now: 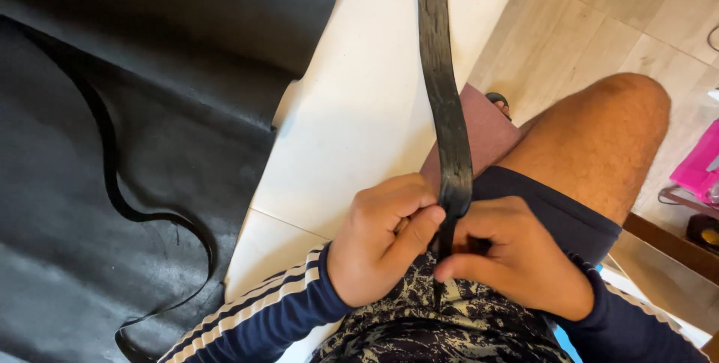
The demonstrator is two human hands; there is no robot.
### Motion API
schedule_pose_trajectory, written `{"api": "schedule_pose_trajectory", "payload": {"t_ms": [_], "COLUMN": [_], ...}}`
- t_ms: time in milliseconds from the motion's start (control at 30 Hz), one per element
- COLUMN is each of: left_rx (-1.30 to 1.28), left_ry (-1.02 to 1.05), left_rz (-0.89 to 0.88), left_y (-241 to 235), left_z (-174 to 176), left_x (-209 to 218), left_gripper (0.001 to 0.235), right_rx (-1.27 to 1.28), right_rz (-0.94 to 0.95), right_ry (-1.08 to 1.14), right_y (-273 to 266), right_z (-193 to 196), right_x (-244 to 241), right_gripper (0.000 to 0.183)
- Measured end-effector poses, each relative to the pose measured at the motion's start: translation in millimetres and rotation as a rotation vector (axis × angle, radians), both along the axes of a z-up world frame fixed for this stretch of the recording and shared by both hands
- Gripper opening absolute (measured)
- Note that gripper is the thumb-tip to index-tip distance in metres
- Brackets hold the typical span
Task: Finishing the edges of a leather strap using sandpaper
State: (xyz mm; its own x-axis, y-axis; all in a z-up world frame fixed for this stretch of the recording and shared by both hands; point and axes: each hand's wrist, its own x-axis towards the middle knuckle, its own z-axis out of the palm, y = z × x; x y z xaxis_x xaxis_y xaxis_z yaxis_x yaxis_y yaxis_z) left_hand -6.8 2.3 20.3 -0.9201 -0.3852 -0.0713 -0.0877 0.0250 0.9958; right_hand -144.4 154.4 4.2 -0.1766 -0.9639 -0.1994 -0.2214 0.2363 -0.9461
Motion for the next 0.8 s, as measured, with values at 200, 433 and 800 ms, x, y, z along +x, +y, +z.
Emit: {"api": "schedule_pose_trajectory", "payload": {"t_ms": [200,433,800], "left_rx": [0.055,0.24,0.05], "left_ry": [-0.089,-0.064,0.016], "left_rz": [0.001,0.094,0.022], "left_y": [-2.1,-0.4,-10.9], "left_z": [1.4,-1.8,-1.7], "left_x": [-2.3,-2.6,-2.8], "left_gripper": [0.02,0.005,0.019], "right_rx": [-0.036,-0.037,-0.01], "right_rz": [-0.419,-0.439,-0.417], "right_ry": [-0.194,-0.294,-0.307], "right_y": [-5.3,-5.2,-0.1], "right_z": [0.8,-4.8,-12.8], "right_x": [-3.0,-6.1,-6.6], "right_gripper": [0.015,0.011,0.008]}}
